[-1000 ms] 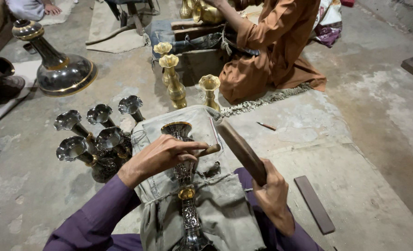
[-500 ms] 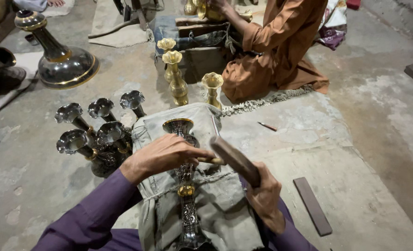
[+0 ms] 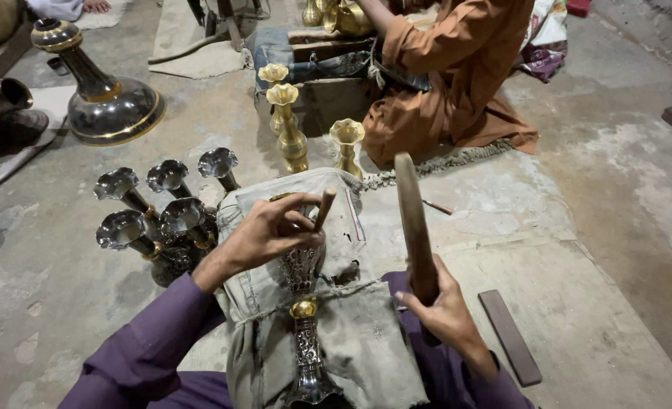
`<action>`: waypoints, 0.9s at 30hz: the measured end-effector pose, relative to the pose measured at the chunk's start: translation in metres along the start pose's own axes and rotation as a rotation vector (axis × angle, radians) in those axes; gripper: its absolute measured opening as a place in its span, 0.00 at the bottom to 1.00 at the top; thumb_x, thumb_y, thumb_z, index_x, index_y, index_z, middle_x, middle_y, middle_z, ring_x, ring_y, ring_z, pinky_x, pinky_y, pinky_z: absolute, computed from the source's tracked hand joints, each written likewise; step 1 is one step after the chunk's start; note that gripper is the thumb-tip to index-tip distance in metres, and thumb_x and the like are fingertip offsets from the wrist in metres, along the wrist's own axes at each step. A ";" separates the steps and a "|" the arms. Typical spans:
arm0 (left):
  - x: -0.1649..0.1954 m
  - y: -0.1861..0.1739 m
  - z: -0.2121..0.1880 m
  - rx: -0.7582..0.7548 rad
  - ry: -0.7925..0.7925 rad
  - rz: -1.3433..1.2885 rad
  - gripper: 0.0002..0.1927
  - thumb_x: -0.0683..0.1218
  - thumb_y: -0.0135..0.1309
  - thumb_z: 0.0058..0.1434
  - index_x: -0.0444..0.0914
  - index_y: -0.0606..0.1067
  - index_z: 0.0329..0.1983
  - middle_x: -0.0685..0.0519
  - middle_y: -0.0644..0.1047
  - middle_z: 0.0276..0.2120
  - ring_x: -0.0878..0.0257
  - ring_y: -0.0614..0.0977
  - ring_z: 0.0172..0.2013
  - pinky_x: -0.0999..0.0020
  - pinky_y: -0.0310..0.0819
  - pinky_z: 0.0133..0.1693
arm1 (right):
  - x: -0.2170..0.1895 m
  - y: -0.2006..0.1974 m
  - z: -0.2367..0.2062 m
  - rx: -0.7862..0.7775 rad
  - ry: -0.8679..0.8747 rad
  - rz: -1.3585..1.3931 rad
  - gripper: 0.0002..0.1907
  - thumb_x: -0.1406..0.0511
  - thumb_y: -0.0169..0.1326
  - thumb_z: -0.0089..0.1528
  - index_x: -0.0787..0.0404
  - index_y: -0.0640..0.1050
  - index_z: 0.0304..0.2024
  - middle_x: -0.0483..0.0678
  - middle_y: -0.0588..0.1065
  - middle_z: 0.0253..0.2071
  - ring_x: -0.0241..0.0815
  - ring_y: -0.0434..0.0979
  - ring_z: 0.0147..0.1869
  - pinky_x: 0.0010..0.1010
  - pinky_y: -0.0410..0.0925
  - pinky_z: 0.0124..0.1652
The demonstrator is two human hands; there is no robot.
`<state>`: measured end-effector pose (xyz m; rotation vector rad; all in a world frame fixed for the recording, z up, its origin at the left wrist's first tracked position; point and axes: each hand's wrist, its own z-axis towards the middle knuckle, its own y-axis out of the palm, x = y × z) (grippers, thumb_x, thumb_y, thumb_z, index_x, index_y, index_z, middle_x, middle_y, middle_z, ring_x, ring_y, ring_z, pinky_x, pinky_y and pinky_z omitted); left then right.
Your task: The person sits on the floor with an ornate metal vase braced against a cloth-covered pad on their lap. They hold a punch against the vase surface with one hand and strike it with a wooden mallet held in the other hand, repeatedly hammering to chase the decorative pattern into the metal.
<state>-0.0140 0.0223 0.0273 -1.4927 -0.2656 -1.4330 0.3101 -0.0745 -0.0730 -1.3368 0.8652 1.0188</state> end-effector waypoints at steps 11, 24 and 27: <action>0.022 0.008 0.010 -0.198 0.038 0.570 0.21 0.50 0.60 0.61 0.54 0.79 0.58 0.47 0.81 0.21 0.54 0.78 0.18 0.54 0.70 0.25 | 0.024 0.017 0.007 0.210 -0.216 -0.149 0.25 0.64 0.67 0.55 0.65 0.73 0.52 0.47 0.76 0.29 0.37 0.78 0.32 0.28 0.73 0.33; 0.029 0.009 0.012 -0.290 -0.028 0.594 0.25 0.50 0.60 0.60 0.58 0.75 0.62 0.47 0.80 0.22 0.52 0.79 0.20 0.53 0.70 0.26 | 0.033 0.036 0.017 0.325 -0.296 0.221 0.07 0.71 0.60 0.63 0.66 0.74 0.40 0.46 0.73 0.34 0.35 0.72 0.33 0.29 0.68 0.32; 0.032 0.008 0.013 -0.274 0.040 0.612 0.25 0.48 0.59 0.60 0.57 0.75 0.62 0.47 0.79 0.22 0.52 0.79 0.21 0.53 0.70 0.26 | 0.025 0.036 0.015 0.450 -0.428 -0.303 0.09 0.75 0.54 0.58 0.66 0.76 0.42 0.45 0.73 0.35 0.35 0.76 0.36 0.30 0.70 0.35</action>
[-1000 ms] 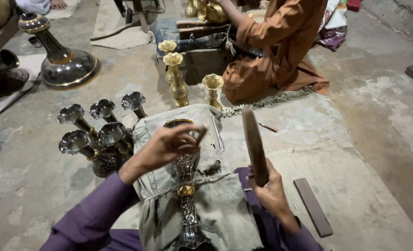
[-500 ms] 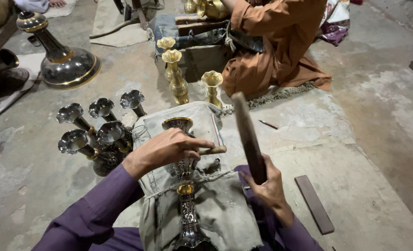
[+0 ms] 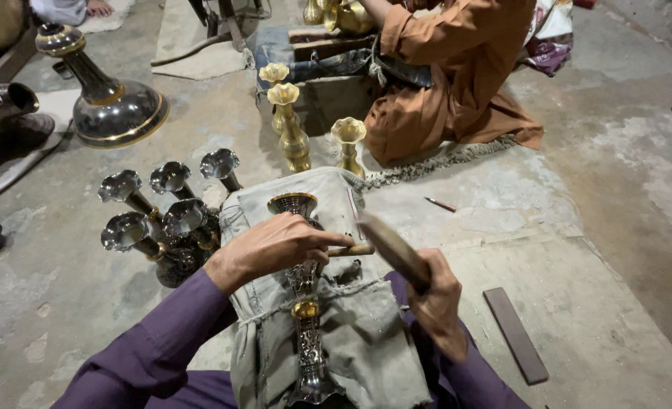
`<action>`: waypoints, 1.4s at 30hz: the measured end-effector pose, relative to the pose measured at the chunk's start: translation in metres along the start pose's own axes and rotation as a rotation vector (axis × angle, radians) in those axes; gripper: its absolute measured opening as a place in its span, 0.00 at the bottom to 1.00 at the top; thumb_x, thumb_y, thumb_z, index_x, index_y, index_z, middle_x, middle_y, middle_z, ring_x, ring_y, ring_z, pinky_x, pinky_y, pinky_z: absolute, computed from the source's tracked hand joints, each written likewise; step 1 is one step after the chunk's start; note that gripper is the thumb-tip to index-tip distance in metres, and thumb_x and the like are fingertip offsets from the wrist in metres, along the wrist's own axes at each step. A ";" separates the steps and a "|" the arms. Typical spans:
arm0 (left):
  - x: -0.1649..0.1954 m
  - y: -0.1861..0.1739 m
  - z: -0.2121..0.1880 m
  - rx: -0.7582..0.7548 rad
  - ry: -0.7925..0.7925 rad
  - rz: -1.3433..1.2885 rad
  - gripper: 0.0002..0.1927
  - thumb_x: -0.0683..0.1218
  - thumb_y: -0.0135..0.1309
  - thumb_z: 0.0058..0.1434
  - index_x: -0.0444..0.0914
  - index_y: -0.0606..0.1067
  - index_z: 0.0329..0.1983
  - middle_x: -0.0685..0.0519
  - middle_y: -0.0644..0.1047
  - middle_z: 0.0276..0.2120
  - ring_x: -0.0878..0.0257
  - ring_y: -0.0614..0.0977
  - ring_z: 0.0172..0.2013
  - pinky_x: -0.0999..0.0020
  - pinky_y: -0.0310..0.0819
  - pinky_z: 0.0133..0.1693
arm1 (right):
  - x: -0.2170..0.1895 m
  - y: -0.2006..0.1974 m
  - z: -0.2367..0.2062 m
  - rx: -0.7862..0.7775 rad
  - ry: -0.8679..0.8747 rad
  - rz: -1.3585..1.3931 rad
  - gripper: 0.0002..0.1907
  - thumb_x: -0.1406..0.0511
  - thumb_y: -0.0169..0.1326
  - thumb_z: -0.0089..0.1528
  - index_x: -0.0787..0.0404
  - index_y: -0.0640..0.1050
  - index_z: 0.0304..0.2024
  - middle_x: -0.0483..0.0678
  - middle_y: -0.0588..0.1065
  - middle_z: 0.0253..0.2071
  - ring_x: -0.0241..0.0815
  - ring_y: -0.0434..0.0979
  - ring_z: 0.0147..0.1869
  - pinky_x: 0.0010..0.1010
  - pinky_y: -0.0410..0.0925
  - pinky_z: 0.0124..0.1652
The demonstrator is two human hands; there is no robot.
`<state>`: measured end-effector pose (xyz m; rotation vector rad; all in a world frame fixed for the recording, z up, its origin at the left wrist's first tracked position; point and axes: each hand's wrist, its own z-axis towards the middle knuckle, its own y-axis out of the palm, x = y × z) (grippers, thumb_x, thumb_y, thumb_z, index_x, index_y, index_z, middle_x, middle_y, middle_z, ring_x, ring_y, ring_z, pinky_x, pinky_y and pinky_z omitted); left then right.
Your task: The person sits on the floor with an ornate metal vase braced against a cloth-covered pad on their lap. They hold a punch against the vase surface with one hand and strike it with a wooden mallet held in the other hand, repeatedly hammering to chase the decorative pattern into the metal.
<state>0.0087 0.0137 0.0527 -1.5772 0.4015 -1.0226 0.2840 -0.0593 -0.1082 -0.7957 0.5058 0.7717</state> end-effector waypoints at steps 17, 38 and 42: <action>-0.014 0.024 0.001 0.096 -0.040 0.052 0.25 0.49 0.58 0.61 0.56 0.74 0.63 0.51 0.78 0.18 0.60 0.72 0.15 0.59 0.69 0.20 | 0.012 -0.001 0.000 -0.144 0.193 -0.008 0.14 0.71 0.55 0.57 0.62 0.73 0.47 0.53 0.76 0.32 0.46 0.79 0.32 0.36 0.73 0.31; -0.014 0.024 -0.012 0.176 -0.061 -0.034 0.27 0.46 0.62 0.58 0.55 0.75 0.62 0.47 0.81 0.22 0.53 0.77 0.17 0.55 0.71 0.25 | 0.016 -0.015 -0.005 -0.084 0.025 0.089 0.19 0.67 0.56 0.61 0.61 0.73 0.55 0.48 0.78 0.39 0.40 0.79 0.40 0.35 0.76 0.38; -0.019 0.030 -0.012 0.236 0.018 -0.026 0.27 0.49 0.62 0.59 0.55 0.74 0.63 0.49 0.79 0.20 0.60 0.73 0.15 0.59 0.69 0.22 | 0.015 -0.011 -0.013 -0.089 0.191 0.161 0.17 0.67 0.57 0.61 0.60 0.74 0.53 0.46 0.76 0.30 0.38 0.77 0.29 0.33 0.74 0.28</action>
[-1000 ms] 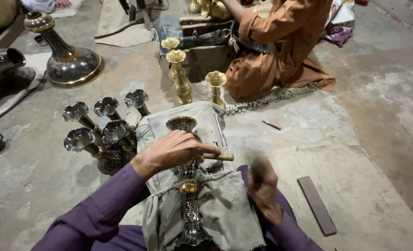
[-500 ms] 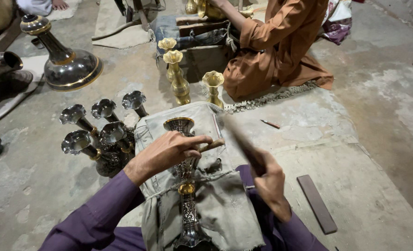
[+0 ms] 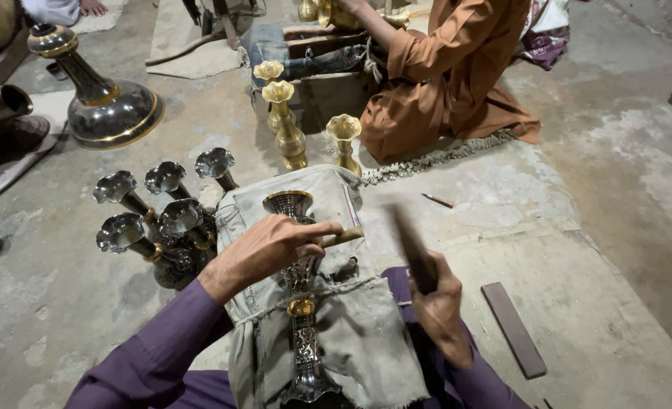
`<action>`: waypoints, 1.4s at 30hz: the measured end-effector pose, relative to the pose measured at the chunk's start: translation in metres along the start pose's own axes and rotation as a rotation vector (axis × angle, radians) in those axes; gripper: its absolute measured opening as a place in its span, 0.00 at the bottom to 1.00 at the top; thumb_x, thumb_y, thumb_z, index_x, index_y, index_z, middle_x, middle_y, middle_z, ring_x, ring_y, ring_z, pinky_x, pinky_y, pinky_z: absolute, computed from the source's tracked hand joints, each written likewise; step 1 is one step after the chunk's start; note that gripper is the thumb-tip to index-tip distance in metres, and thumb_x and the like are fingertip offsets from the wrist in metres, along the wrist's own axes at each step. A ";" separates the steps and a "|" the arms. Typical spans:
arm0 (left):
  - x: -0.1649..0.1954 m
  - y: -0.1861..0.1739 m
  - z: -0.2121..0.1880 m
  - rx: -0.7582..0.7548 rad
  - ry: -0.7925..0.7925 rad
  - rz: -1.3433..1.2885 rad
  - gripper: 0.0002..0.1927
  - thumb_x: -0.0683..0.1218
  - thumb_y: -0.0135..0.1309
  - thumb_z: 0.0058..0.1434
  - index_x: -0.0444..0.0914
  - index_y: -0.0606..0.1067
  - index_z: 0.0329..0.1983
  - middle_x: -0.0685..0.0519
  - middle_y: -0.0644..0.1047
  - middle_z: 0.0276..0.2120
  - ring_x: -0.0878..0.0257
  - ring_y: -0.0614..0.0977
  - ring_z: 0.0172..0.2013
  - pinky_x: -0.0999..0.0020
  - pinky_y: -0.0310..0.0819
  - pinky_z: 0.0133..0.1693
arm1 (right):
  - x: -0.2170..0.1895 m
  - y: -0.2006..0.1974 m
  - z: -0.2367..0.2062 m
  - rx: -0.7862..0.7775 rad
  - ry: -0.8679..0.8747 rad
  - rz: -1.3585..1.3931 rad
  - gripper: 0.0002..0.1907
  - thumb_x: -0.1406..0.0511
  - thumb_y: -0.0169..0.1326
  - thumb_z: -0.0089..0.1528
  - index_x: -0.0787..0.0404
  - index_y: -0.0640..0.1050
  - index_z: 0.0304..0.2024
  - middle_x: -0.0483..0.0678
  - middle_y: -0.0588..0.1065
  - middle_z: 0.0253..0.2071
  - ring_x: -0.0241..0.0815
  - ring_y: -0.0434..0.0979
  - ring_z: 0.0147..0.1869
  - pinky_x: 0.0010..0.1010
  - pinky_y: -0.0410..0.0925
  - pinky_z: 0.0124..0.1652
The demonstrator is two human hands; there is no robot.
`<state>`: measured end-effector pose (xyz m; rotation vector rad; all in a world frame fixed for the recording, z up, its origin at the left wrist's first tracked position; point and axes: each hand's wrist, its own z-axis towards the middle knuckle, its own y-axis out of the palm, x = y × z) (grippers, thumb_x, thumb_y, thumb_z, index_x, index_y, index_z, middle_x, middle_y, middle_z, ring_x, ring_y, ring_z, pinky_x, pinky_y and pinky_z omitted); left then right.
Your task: The person sits on the floor with an ornate metal vase braced against a cloth-covered pad on their lap. They hold a punch against the vase surface with one hand and strike it with a wooden mallet held in the other hand, repeatedly hammering to chase the decorative pattern into the metal.
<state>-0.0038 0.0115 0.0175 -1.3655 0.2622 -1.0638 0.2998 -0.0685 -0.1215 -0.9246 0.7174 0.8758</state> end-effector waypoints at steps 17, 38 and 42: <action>0.003 0.001 0.003 -0.064 -0.068 0.113 0.26 0.49 0.62 0.59 0.58 0.75 0.62 0.46 0.78 0.18 0.57 0.71 0.13 0.56 0.67 0.21 | -0.031 -0.007 0.002 -0.009 -0.063 -0.120 0.21 0.74 0.54 0.56 0.62 0.74 0.53 0.53 0.78 0.37 0.45 0.83 0.40 0.40 0.74 0.37; 0.005 0.000 0.004 0.005 0.015 0.072 0.25 0.44 0.61 0.58 0.57 0.78 0.59 0.52 0.85 0.37 0.63 0.75 0.13 0.62 0.70 0.18 | -0.009 0.000 -0.009 -0.031 0.081 -0.190 0.18 0.72 0.53 0.60 0.58 0.73 0.54 0.46 0.77 0.33 0.39 0.80 0.33 0.33 0.77 0.32; 0.004 -0.001 0.003 -0.006 0.024 0.104 0.24 0.46 0.62 0.59 0.57 0.78 0.59 0.51 0.85 0.33 0.60 0.74 0.15 0.60 0.69 0.20 | -0.012 -0.001 -0.010 0.046 -0.057 0.129 0.16 0.72 0.53 0.62 0.61 0.71 0.53 0.47 0.75 0.35 0.40 0.77 0.35 0.34 0.76 0.34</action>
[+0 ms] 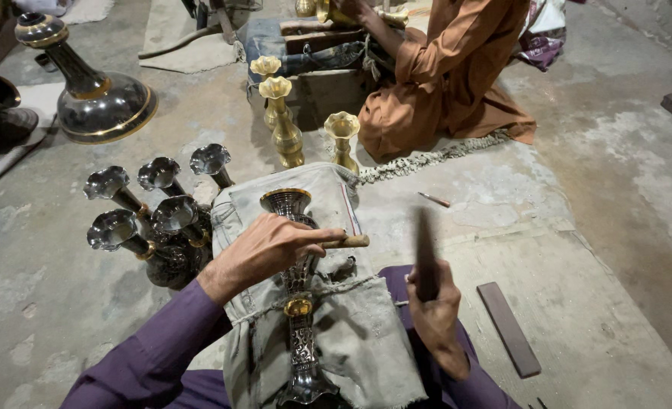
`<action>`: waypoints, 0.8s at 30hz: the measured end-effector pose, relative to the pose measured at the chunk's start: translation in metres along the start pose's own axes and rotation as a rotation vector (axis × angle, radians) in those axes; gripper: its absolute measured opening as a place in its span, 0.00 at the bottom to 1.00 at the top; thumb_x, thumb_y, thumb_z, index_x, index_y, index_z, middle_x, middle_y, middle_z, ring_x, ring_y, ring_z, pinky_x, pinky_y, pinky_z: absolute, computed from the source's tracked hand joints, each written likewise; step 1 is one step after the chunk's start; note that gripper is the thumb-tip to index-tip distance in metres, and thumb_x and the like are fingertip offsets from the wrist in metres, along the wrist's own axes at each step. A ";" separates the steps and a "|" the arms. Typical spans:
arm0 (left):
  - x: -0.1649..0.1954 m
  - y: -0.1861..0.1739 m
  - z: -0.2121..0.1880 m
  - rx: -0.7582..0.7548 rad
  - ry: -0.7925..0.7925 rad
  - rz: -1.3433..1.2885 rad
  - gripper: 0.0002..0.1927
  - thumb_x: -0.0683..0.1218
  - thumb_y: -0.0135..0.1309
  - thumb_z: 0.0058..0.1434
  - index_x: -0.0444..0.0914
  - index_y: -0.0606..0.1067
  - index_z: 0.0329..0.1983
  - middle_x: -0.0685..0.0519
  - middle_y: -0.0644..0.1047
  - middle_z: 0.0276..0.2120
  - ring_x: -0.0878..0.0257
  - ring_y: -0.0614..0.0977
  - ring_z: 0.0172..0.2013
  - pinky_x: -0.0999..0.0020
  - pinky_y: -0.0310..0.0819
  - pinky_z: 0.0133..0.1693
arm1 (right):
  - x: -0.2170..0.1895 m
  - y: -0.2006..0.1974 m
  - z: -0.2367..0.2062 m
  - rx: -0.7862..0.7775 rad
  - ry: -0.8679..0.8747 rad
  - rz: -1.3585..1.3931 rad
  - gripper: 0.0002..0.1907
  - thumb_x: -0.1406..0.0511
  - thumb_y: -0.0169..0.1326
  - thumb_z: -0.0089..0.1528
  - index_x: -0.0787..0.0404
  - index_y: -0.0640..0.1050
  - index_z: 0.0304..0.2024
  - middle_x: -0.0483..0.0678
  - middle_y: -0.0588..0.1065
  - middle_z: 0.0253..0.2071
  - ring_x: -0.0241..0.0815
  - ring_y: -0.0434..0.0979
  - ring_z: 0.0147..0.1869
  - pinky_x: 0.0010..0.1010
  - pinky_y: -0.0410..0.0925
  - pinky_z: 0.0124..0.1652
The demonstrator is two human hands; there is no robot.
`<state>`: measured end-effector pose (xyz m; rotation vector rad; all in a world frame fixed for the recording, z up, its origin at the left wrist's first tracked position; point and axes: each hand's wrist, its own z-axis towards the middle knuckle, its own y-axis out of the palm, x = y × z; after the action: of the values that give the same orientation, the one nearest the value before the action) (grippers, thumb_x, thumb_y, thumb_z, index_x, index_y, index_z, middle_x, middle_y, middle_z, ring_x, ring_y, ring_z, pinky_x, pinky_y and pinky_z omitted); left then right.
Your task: The person sits on the floor with an ornate metal vase braced against a cloth-covered pad on their lap. They hold a punch against the vase surface with one hand and strike it with a wooden mallet held in the other hand, repeatedly hammering to chase the decorative pattern into the metal.
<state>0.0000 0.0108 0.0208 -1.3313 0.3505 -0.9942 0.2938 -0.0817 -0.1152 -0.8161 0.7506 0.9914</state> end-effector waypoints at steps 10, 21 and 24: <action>0.003 -0.003 -0.001 0.033 0.029 -0.043 0.23 0.48 0.62 0.58 0.55 0.79 0.58 0.49 0.84 0.34 0.56 0.77 0.16 0.58 0.70 0.20 | 0.003 0.000 0.001 -0.028 -0.009 -0.158 0.16 0.71 0.54 0.61 0.60 0.72 0.52 0.46 0.77 0.34 0.38 0.78 0.32 0.35 0.75 0.30; 0.005 -0.007 0.001 0.013 0.044 -0.032 0.21 0.49 0.61 0.59 0.55 0.79 0.56 0.50 0.85 0.33 0.57 0.75 0.14 0.59 0.69 0.20 | 0.009 -0.002 -0.002 -0.037 -0.104 0.090 0.13 0.71 0.52 0.68 0.59 0.70 0.55 0.52 0.76 0.40 0.47 0.80 0.42 0.40 0.80 0.42; 0.006 -0.009 0.000 0.011 0.045 -0.052 0.21 0.48 0.61 0.59 0.55 0.79 0.57 0.51 0.85 0.33 0.57 0.75 0.14 0.59 0.69 0.20 | 0.011 -0.005 -0.001 -0.148 0.099 -0.439 0.17 0.69 0.49 0.63 0.56 0.74 0.55 0.46 0.77 0.32 0.39 0.80 0.29 0.34 0.78 0.26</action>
<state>0.0001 0.0073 0.0310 -1.3152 0.3455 -1.0689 0.3025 -0.0797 -0.1239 -1.1098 0.5523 0.6195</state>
